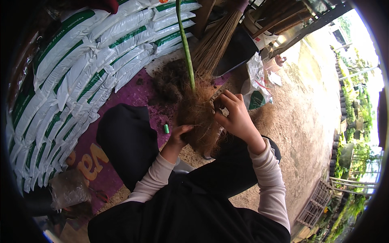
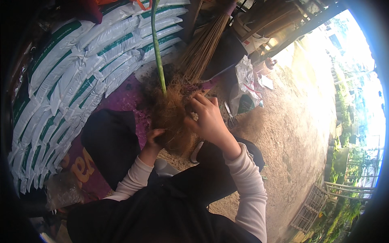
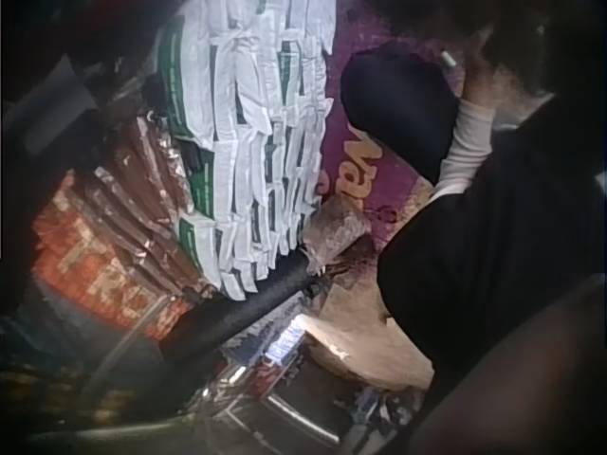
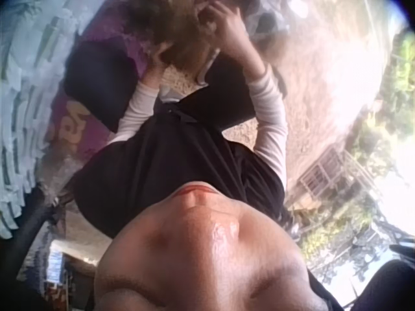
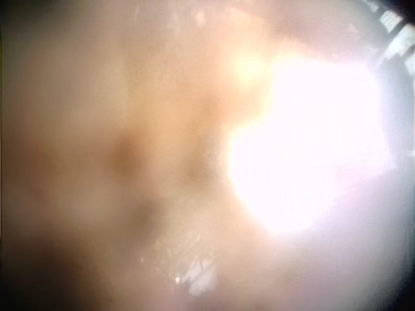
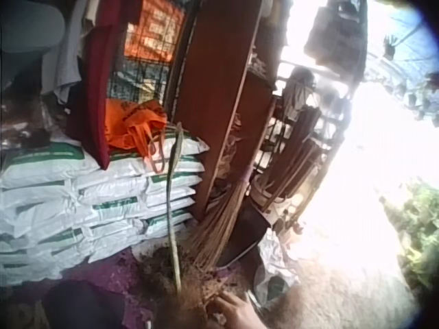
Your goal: The person sits on a mat and cleans the root ball of a small plant by hand, removing soil and loose fibers. The person uses a small green tool to scrape the root surface and a pair of scissors to trim the plant's stem.
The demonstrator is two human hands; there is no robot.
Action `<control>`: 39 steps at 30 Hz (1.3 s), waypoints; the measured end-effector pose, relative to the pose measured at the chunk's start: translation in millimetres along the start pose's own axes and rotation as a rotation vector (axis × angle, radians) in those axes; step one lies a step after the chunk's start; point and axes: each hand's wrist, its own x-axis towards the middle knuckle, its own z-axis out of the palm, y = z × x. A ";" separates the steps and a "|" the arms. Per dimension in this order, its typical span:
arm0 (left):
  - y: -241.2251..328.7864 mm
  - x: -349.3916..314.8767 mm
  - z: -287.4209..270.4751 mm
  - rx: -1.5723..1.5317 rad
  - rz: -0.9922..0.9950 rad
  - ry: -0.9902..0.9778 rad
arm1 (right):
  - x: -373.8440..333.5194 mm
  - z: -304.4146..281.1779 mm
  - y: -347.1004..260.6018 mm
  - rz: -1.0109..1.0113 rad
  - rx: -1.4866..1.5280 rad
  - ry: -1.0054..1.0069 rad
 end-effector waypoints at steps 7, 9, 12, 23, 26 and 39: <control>-4.4 -8.4 -14.4 -0.179 -0.082 -0.193 | -0.2 1.5 -0.8 -0.011 0.088 0.040; -4.8 -8.4 -14.5 -0.244 -0.089 -0.240 | -0.4 -1.3 -3.2 -0.010 0.116 0.009; -7.2 -7.8 -13.9 -0.296 -0.130 -0.204 | -6.5 1.8 5.8 -0.014 0.170 0.001; -5.1 -12.5 -10.8 -0.625 -0.225 -0.315 | -0.6 -16.2 -10.9 -0.107 0.434 0.042; -7.4 -21.7 -9.2 -0.351 -0.293 -0.191 | -1.2 -14.5 -11.0 -0.165 0.378 0.144; -2.0 -23.7 -1.3 -0.517 -0.381 -0.151 | 1.6 -7.4 -19.8 -0.322 0.128 0.175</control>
